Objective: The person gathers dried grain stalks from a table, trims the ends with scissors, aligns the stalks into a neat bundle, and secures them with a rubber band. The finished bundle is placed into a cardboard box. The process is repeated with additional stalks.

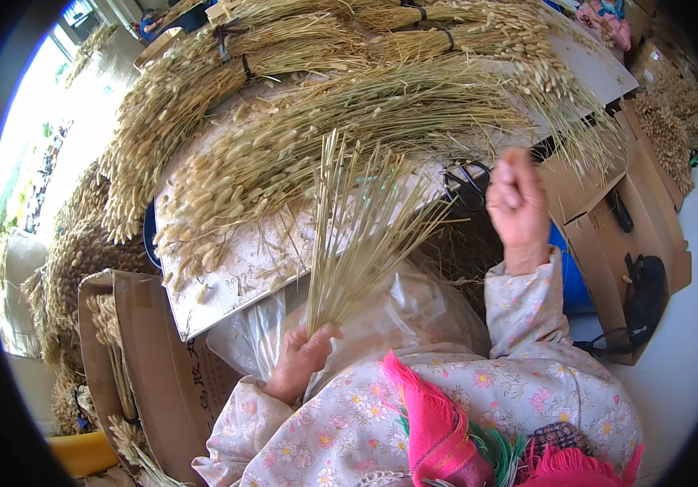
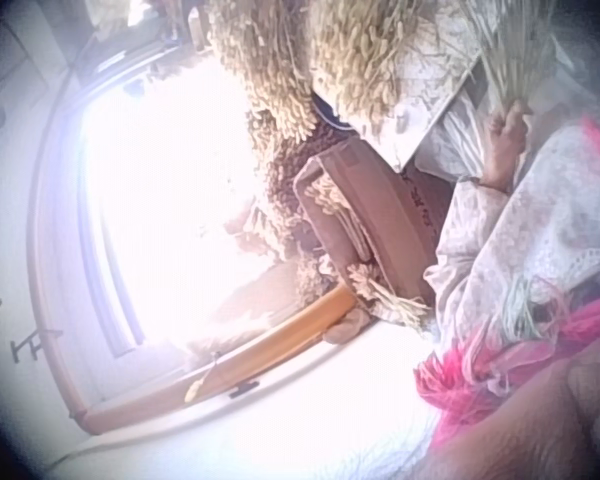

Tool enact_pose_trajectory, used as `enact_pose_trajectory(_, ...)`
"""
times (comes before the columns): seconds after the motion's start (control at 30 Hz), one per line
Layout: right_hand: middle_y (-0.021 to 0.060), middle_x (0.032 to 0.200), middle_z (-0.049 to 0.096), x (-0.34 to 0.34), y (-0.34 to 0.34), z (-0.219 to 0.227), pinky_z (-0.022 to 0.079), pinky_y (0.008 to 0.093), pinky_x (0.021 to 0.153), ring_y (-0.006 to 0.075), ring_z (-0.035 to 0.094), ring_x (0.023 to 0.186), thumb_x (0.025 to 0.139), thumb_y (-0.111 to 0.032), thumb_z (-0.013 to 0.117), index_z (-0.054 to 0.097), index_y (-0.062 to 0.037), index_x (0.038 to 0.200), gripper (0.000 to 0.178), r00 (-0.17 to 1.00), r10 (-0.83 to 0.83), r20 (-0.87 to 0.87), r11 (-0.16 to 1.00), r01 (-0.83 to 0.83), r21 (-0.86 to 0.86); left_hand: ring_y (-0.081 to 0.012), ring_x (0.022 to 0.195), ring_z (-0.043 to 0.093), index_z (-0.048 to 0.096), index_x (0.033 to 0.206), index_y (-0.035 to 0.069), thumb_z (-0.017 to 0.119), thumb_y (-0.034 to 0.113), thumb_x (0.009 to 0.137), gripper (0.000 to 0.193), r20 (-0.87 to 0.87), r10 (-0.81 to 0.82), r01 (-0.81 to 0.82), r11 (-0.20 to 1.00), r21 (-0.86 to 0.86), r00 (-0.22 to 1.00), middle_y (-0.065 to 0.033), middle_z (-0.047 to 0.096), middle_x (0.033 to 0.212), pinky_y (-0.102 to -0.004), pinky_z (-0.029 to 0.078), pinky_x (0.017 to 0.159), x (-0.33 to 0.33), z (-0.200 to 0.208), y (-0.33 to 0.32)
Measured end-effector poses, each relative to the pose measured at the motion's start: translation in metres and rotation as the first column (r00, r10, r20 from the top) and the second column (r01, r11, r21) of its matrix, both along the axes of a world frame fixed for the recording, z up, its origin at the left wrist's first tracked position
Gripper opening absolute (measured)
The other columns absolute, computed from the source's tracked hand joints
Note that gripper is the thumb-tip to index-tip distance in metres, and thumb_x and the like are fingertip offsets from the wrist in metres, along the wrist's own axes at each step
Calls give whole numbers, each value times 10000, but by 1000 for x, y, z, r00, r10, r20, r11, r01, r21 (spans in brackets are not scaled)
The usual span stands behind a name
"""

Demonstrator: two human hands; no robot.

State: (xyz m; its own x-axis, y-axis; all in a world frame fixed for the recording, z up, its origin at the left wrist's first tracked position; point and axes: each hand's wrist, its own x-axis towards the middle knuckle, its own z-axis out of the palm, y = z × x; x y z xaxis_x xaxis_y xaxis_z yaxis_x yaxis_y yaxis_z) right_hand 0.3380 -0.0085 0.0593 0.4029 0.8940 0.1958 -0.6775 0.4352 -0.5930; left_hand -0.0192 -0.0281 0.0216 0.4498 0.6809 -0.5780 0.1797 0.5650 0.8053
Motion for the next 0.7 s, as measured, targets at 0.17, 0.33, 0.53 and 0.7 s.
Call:
enact_pose_trajectory(0.17, 73, 749, 628, -3, -30, 29, 411, 194, 430, 59, 526, 492, 898, -279, 622, 555, 57, 1134, 416, 664, 481, 573, 823, -567, -33, -10, 486, 305, 640, 873, 91, 535, 228, 955, 190, 40, 32, -35, 995, 93, 999, 98, 376, 552, -216, 218, 450, 0, -5, 1)
enact_pose_trajectory(0.33, 62, 746, 639, -63, 0, 6, 436, 203, 445, 60, 555, 517, 896, -219, 634, 553, 53, 1151, 381, 586, 538, 605, 821, -204, -533, -26, 536, 369, 671, 882, 79, 581, 192, 913, 148, -279, 15, 96, 920, 380, 960, 73, 436, 569, -239, 290, 474, 8, -8, -7)
enact_pose_trajectory(0.53, -40, 611, 506, -78, 11, -23, 344, 190, 428, 28, 439, 484, 890, -214, 648, 614, -29, 880, 188, 693, 570, 442, 804, -358, -475, -35, 521, 361, 669, 914, 65, 553, 242, 941, 213, -94, -32, 50, 979, 197, 995, 69, 422, 573, -232, 281, 469, 5, -1, -8)
enact_pose_trajectory(0.7, -40, 625, 495, -81, 6, -26, 314, 184, 426, 29, 432, 512, 896, -196, 638, 626, -61, 874, 138, 738, 514, 438, 848, -358, -392, -27, 486, 325, 649, 897, 59, 511, 275, 970, 266, 54, -37, 37, 999, -12, 998, 80, 381, 543, -215, 238, 445, 4, 3, -2)
